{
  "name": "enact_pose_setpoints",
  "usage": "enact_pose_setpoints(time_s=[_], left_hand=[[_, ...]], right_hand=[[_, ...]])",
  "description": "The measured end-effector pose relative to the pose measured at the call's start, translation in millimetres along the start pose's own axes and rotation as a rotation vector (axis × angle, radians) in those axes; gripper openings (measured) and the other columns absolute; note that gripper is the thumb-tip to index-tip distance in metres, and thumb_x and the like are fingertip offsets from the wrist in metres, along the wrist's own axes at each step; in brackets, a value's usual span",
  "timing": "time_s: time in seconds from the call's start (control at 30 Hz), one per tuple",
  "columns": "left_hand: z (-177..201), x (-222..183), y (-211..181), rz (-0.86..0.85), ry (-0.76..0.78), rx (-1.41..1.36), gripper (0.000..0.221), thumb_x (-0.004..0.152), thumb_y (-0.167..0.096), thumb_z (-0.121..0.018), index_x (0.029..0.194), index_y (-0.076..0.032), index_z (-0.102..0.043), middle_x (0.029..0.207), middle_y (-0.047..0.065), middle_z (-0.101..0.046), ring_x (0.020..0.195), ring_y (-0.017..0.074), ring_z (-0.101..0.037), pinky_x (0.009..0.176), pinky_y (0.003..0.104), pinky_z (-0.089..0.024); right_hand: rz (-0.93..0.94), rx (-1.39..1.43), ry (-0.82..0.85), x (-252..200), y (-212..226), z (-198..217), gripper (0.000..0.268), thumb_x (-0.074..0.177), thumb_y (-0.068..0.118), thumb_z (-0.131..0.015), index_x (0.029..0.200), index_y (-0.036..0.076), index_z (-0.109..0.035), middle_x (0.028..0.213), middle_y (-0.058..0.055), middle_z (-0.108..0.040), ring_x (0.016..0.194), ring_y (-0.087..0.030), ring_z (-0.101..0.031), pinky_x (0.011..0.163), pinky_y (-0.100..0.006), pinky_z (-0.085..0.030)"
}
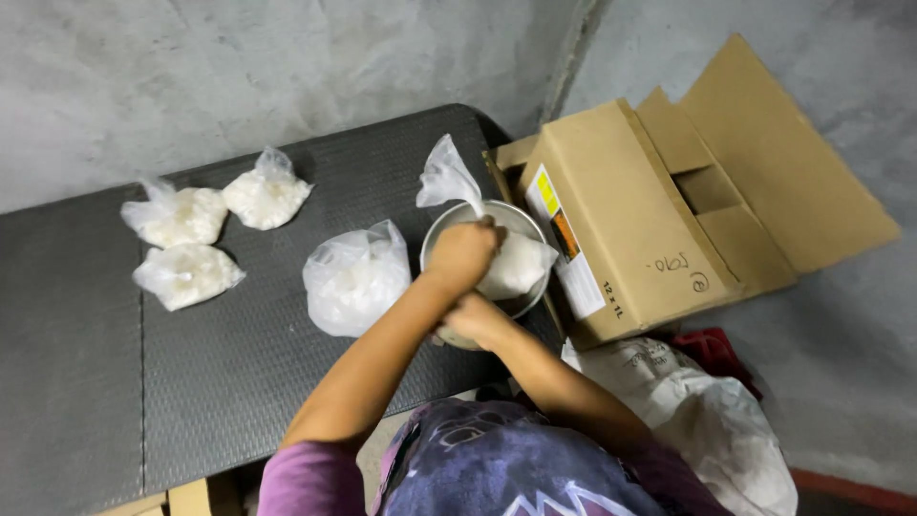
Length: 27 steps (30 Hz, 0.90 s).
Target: Portioning out a white powdery substance from a large bag into smaller plastic bags using a scoop and a weighing scale.
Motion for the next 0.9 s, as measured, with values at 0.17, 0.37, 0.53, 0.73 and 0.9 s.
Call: enact_pose_setpoints(time_s=[0.17,0.37,0.53,0.73,0.9], left_hand=[[29.2,-30.6,-1.3,-0.038,-0.286,-0.469,0.018,0.077,0.0,-0.067,0.09,-0.008,-0.076,0.105,0.013,-0.072,0.091,0.0332,-0.071,0.077,0.043,-0.057],[4.4,-28.4,-8.0,0.08,-0.595,-0.953,0.022,0.078,0.009,-0.072,0.093,-0.006,-0.075,0.103,0.01,-0.071,0.094,0.0241,-0.07,0.084,0.034,-0.056],[-39.7,-20.4,-3.0,0.452,-0.588,-1.295,0.016,0.089,0.008,-0.071,0.1,-0.003,-0.076,0.097,0.006,-0.066,0.084,0.0138,-0.064,0.077,0.027,-0.054],[-50.0,-18.7,6.4,0.483,-0.635,-1.452,0.037,0.087,0.014,-0.063,0.121,0.0,-0.065,0.105,0.004,-0.066,0.093,0.0118,-0.061,0.088,0.025,-0.054],[-45.0,-18.8,5.8,0.495,-0.497,-1.618,0.054,0.082,0.016,-0.059,0.132,-0.004,-0.057,0.103,0.003,-0.062,0.091,0.0112,-0.062,0.083,0.025,-0.055]], right_hand=[[0.187,-0.061,-0.019,-55.9,25.7,69.6,0.014,0.096,0.007,-0.067,0.107,-0.001,-0.07,0.089,-0.006,-0.075,0.071,-0.013,-0.07,0.068,-0.03,-0.058],[0.395,-0.198,-0.453,-44.1,30.2,121.6,0.018,0.087,0.0,-0.078,0.104,-0.001,-0.072,0.094,-0.008,-0.077,0.079,-0.011,-0.071,0.073,-0.028,-0.059],[0.427,-0.385,-0.626,-40.4,60.8,100.9,0.024,0.077,0.003,-0.084,0.099,0.001,-0.074,0.087,-0.007,-0.078,0.075,-0.01,-0.072,0.071,-0.026,-0.059],[0.531,-0.39,-0.678,-42.3,73.5,92.6,0.015,0.081,0.0,-0.078,0.096,0.002,-0.076,0.087,-0.007,-0.076,0.07,-0.01,-0.07,0.065,-0.026,-0.056],[0.495,-0.426,-0.699,-38.3,70.7,95.6,0.011,0.08,0.001,-0.08,0.091,0.003,-0.077,0.078,-0.005,-0.071,0.061,-0.008,-0.062,0.056,-0.024,-0.049]])
Point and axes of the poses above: each hand's wrist, its own x-axis towards the middle knuckle, its own z-axis out of the back of the hand, y = z × x, the point moved 4 cm from there along x, towards the middle knuckle
